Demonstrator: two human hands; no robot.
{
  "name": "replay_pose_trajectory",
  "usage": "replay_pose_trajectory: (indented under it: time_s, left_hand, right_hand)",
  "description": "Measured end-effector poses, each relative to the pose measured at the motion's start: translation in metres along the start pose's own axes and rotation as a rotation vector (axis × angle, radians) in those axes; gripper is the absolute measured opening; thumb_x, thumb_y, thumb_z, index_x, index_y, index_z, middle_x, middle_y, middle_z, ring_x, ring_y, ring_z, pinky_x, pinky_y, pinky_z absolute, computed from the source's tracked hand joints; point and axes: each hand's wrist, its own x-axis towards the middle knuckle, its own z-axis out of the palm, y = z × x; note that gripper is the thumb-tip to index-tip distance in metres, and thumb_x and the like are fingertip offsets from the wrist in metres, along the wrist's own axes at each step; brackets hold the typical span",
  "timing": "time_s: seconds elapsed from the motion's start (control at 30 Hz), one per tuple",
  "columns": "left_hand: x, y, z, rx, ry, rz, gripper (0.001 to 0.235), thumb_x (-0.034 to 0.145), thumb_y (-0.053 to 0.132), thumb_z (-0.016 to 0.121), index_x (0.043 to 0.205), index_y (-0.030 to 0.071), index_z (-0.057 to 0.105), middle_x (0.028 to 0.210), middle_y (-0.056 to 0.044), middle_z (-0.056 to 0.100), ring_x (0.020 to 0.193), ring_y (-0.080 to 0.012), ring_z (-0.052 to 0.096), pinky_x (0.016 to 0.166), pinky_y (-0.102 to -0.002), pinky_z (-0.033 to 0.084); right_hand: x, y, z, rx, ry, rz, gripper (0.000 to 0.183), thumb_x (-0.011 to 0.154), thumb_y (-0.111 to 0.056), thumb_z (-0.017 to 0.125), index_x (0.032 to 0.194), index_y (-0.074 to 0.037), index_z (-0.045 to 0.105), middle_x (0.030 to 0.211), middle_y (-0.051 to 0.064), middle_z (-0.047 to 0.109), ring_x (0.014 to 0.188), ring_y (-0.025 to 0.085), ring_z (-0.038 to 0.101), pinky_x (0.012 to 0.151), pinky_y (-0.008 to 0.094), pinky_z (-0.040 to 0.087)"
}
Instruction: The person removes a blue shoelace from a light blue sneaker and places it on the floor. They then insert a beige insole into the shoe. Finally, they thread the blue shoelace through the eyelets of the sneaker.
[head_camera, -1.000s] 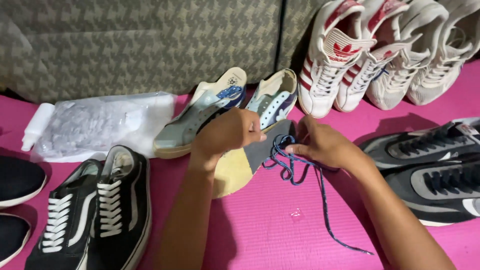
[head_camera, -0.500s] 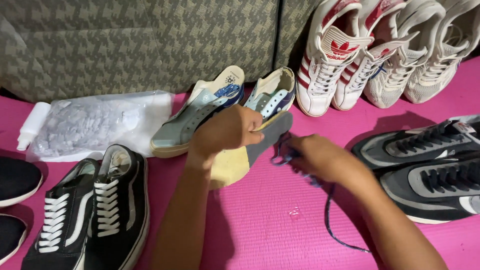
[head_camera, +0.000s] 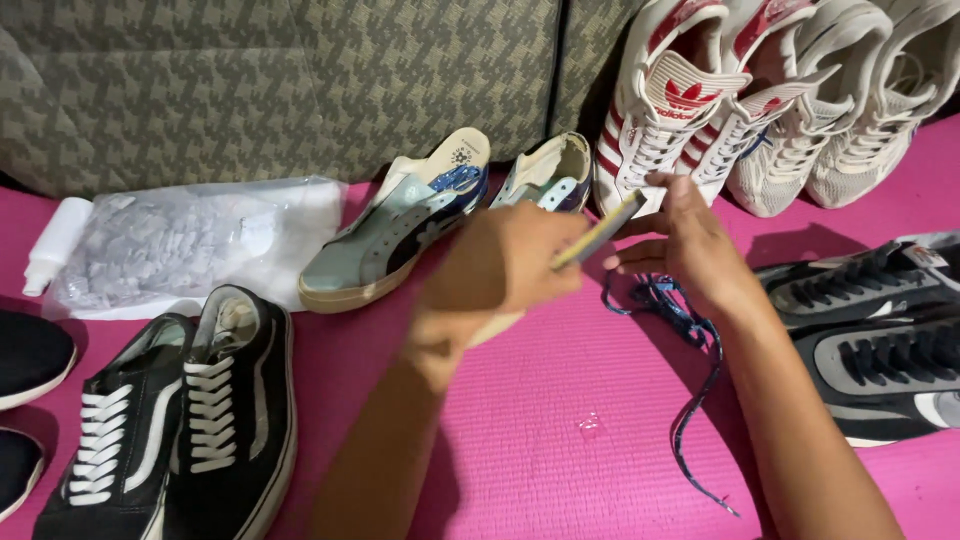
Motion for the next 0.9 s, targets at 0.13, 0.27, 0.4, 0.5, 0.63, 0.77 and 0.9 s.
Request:
replay_pose_trajectory:
  time_s: [0.13,0.27,0.4,0.5,0.63,0.77,0.9]
  left_hand:
    - [0.015,0.001,0.030,0.295,-0.236,-0.230,0.022,0.088,0.028,0.066,0.074,0.014,0.058,0.065,-0.010,0.067,0.070,-0.0332,0.071,0.072,-0.048,0.054]
    - [0.010,0.027,-0.001,0.303,-0.208,-0.312,0.031,0.091,0.036,0.071,0.108,0.011,0.067,0.094,-0.016,0.078,0.096,-0.0382,0.075,0.085,-0.050,0.058]
    - [0.014,-0.071,0.029,0.490,0.193,-0.398,0.056,0.092,0.043,0.075,0.125,0.001,0.057,0.102,-0.023,0.070,0.095,-0.0368,0.073,0.080,-0.044,0.061]
    - [0.010,-0.101,0.044,0.590,0.113,-0.602,0.089,0.083,0.058,0.080,0.133,-0.007,0.047,0.115,-0.027,0.063,0.106,-0.0430,0.069,0.086,-0.052,0.060]
    - [0.015,-0.099,0.044,0.519,-0.106,-0.768,0.128,0.073,0.067,0.083,0.155,0.000,0.012,0.138,-0.032,0.049,0.125,-0.0488,0.056,0.100,-0.060,0.051]
    - [0.021,-0.116,0.052,0.480,-0.184,-0.846,0.135,0.073,0.057,0.085,0.163,0.009,-0.004,0.149,-0.033,0.038,0.135,-0.0519,0.045,0.101,-0.067,0.046]
    - [0.026,-0.107,0.051,0.484,-0.187,-0.864,0.133,0.072,0.053,0.084,0.162,0.008,-0.003,0.149,-0.035,0.036,0.135,-0.0528,0.044,0.102,-0.065,0.046]
  right_hand:
    - [0.004,-0.006,0.016,-0.148,0.209,0.350,0.047,0.101,-0.021,0.043,0.145,-0.006,0.042,0.108,0.031,0.059,0.088,0.044,0.069,0.079,0.056,0.060]
    - [0.002,0.003,0.006,-0.369,0.085,0.335,0.046,0.093,-0.009,0.053,0.138,0.003,0.052,0.097,0.025,0.064,0.078,0.031,0.068,0.064,0.046,0.061]
    - [0.000,0.013,0.001,-0.475,0.023,0.289,0.043,0.096,-0.023,0.051,0.131,0.000,0.064,0.092,0.028,0.066,0.073,0.034,0.068,0.057,0.046,0.061]
    - [-0.009,-0.004,0.021,-0.701,-0.067,0.305,0.040,0.095,-0.021,0.048,0.124,-0.006,0.071,0.099,0.033,0.072,0.101,0.047,0.070,0.089,0.059,0.054]
    - [-0.008,0.001,0.026,-0.828,-0.122,0.222,0.036,0.094,-0.014,0.053,0.125,-0.007,0.070,0.100,0.029,0.073,0.104,0.048,0.071,0.090,0.056,0.054]
    - [-0.010,-0.002,0.031,-0.920,-0.227,0.147,0.040,0.090,-0.008,0.056,0.128,-0.003,0.067,0.110,0.035,0.070,0.113,0.056,0.063,0.095,0.064,0.050]
    - [-0.011,-0.009,0.034,-0.935,-0.240,0.130,0.040,0.093,-0.009,0.052,0.129,-0.004,0.068,0.113,0.033,0.071,0.113,0.055,0.064,0.095,0.062,0.051]
